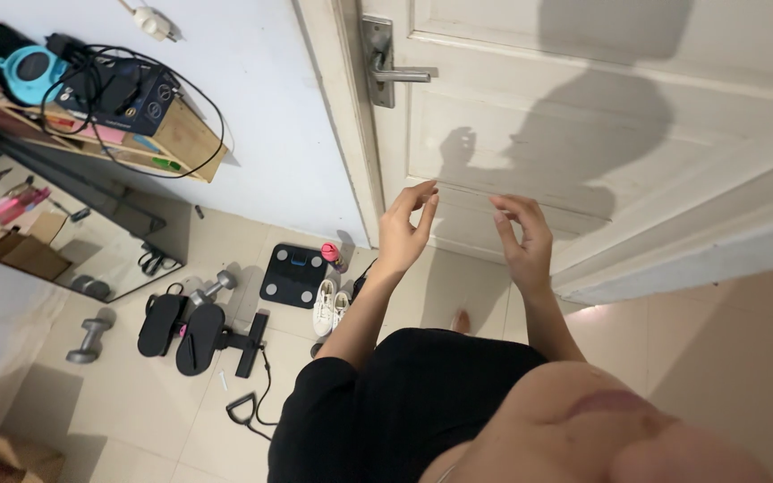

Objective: The person plugs a phone charger into a wall socket and connects it to a smartphone, then plugs a laptop charger into a wall socket and connects it to a laptop. The person also unplugs a device from a wall socket.

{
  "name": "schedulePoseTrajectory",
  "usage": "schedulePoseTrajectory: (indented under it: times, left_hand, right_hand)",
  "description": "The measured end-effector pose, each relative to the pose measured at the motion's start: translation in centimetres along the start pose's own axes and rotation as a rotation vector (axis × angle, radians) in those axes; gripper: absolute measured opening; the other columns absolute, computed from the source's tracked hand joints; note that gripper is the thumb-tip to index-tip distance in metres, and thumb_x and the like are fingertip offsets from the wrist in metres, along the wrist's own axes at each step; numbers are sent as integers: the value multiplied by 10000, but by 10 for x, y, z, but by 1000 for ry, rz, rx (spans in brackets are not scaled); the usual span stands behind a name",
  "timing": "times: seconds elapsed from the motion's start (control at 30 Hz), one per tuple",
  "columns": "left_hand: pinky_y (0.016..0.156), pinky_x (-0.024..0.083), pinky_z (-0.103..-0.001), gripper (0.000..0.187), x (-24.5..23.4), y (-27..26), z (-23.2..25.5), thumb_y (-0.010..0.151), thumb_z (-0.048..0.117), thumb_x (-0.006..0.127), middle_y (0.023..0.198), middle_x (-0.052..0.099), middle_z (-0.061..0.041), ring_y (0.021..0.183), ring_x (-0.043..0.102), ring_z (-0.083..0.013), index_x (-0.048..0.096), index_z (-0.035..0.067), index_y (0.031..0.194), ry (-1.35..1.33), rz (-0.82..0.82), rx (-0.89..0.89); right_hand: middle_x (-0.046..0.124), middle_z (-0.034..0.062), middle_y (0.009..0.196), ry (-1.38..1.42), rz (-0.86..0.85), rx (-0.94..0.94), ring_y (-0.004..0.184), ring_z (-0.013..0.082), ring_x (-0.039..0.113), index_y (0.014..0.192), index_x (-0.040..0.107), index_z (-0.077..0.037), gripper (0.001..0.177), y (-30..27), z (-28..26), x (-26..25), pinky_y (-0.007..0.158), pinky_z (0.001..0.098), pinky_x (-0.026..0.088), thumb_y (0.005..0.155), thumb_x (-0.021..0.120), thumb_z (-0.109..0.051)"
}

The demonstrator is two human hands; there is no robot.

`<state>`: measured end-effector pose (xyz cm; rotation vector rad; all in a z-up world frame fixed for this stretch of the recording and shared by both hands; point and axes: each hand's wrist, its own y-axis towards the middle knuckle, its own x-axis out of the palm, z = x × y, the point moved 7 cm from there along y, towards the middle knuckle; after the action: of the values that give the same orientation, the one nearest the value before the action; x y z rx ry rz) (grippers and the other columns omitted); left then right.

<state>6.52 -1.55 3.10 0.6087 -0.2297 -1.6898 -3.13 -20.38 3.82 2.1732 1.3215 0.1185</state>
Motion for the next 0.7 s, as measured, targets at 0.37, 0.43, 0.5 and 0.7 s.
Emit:
schedulePoseTrajectory:
  times: [0.37,0.43,0.5,0.7]
  left_hand:
    - [874,599,-347,212,19,39,-28,1035,171,656,1097,739,-115,999,741,-258,688,46,1203,89,119,56]
    - [872,601,-344,204,28,53,-36,1036,171,656,1091,742,-113,994,742,-256,692,52,1198,98,135,38]
    - [853,598,-343,208,36,66,-41,1021,172,665,1086,740,-115,989,743,-257,695,57,1192,130,160,27]
    - [859,585,-364,211,58,103,-61,1016,171,671,1103,732,-126,1031,735,-275,692,57,1192,181,240,23]
  right_hand:
    - [642,86,1271,139,-138,16,1178,177,646,1266,668,-26,231,65,51,21,1020,303,532,1048,592,-14]
    - [639,88,1282,167,-176,-9,1192,176,645,1277,660,-21,237,81,62,23,1020,303,538,1049,597,-15]
    - [635,85,1268,182,-225,-18,1179,176,648,1292,655,-23,244,98,72,27,1021,301,544,1053,609,-21]
    - [610,98,1327,173,-323,-35,1173,195,667,1357,599,-51,324,154,111,46,970,311,567,1037,646,-58]
